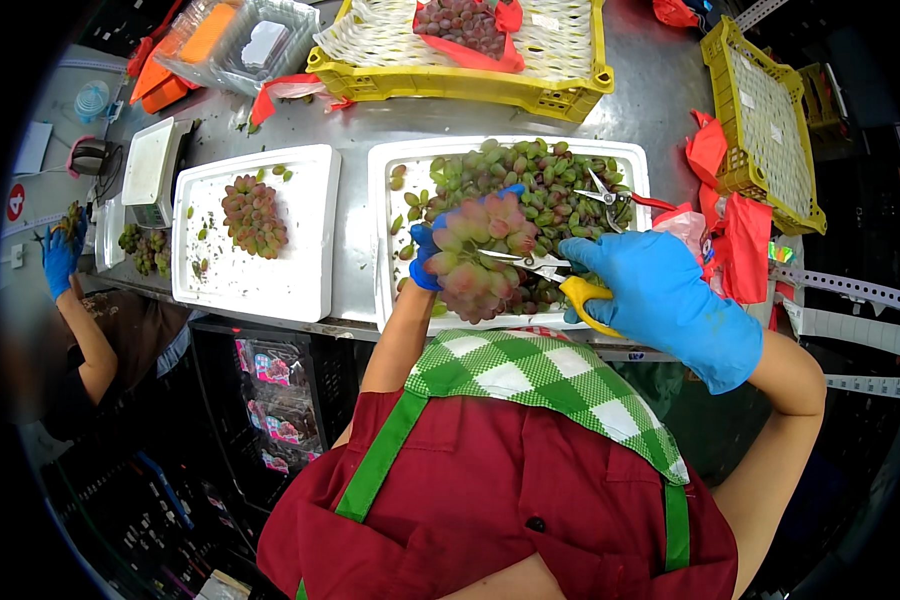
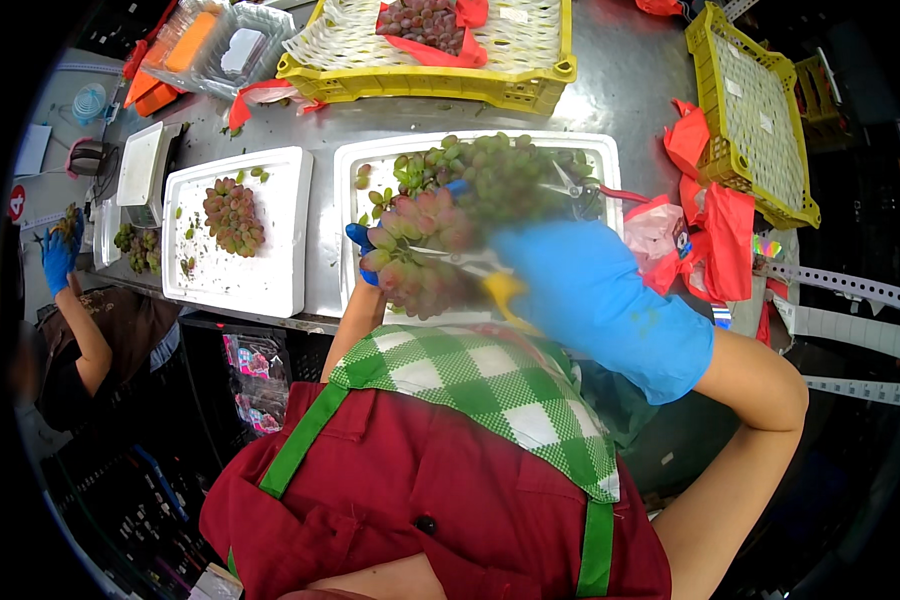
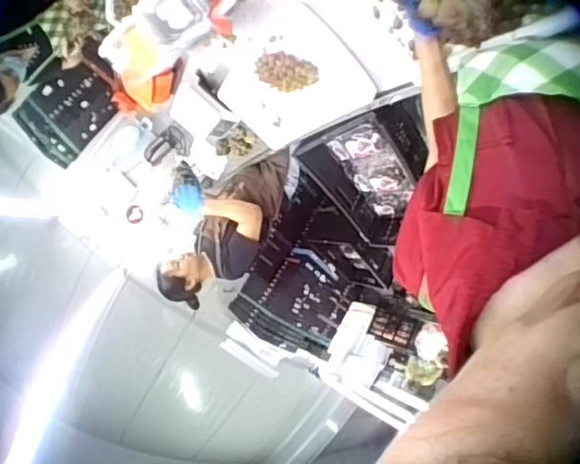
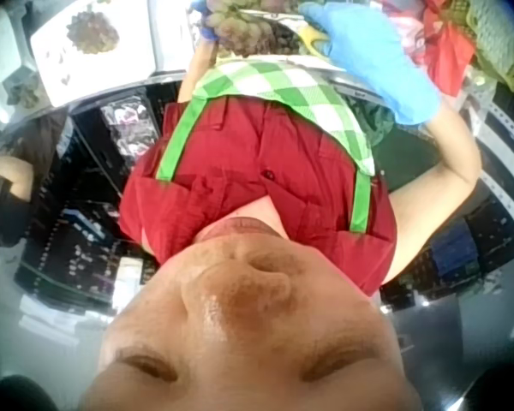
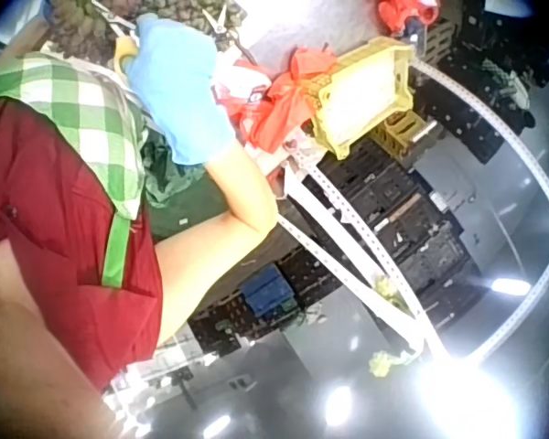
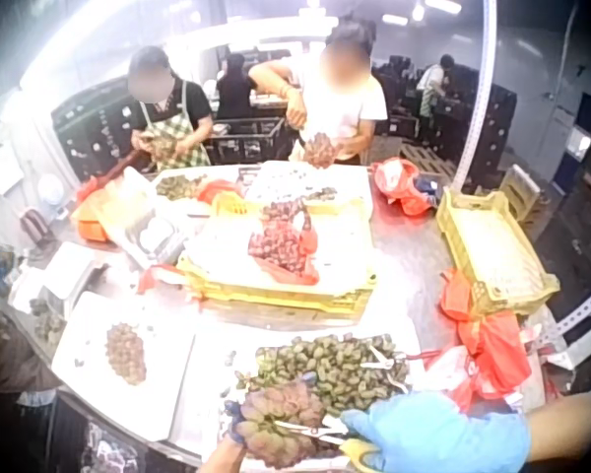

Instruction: The person uses yellow-handled shears to trim individual grapes and small clusters from a large grape bunch held in the left hand. Trimmed grapes are placed into a white tray on the table. The person repeats this trimming process across multiple grape bunches throughout the clip.

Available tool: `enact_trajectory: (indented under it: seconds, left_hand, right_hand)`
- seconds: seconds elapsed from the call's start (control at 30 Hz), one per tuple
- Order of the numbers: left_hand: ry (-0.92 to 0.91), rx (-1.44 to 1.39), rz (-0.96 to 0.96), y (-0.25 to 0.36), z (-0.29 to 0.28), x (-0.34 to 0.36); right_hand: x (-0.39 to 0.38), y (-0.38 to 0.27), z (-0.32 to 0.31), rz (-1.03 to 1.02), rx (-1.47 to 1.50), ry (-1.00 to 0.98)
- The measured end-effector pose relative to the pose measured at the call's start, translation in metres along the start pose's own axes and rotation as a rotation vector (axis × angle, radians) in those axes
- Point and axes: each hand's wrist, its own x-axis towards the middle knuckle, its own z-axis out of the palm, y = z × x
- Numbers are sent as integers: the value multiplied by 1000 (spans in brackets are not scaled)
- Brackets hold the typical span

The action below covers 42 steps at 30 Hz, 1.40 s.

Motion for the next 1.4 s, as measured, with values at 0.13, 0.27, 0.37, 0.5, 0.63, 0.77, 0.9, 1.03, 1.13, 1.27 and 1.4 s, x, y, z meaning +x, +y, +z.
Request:
enact_trajectory:
  seconds: [0.13, 0.27, 0.37, 0.5, 0.63, 0.77, 0.9, 1.03, 1.13, 1.27, 1.4]
  left_hand:
    - [-2, 416, 110, -4, -5, -6]
    - [79, 82, -45, -5, -16, -9]
    - [50, 269, -32, -3, -12, -7]
    - [68, 203, -149, -2, -23, -8]
    - [36, 140, -149, 5, -4, -2]
    - [17, 100, -126, -1, -7, -1]
    - [36, 99, -118, -9, -6, 2]
    - [72, 108, -98, -16, -4, 3]
    - [106, 122, -67, -17, -4, 3]
    - [195, 191, -1, -16, 0, 2]
    - [360, 312, 105, -16, 9, 8]
  right_hand:
    - [2, -2, -3, 1, -22, -44]
    - [3, -5, -7, -1, -50, -51]
    - [3, -5, -7, 7, -83, -52]
    - [3, -2, -4, -26, -62, -37]
    - [4, 2, -3, -43, -67, -22]
    - [8, 5, -7, -47, -132, -27]
    - [8, 1, -16, 16, -163, -75]
    - [-5, 13, -18, 57, -157, -155]
    - [-12, 14, -24, 140, -228, -237]
    - [-14, 22, -2, 171, 38, -22]
    - [-14, 35, 42, 182, 357, 113]
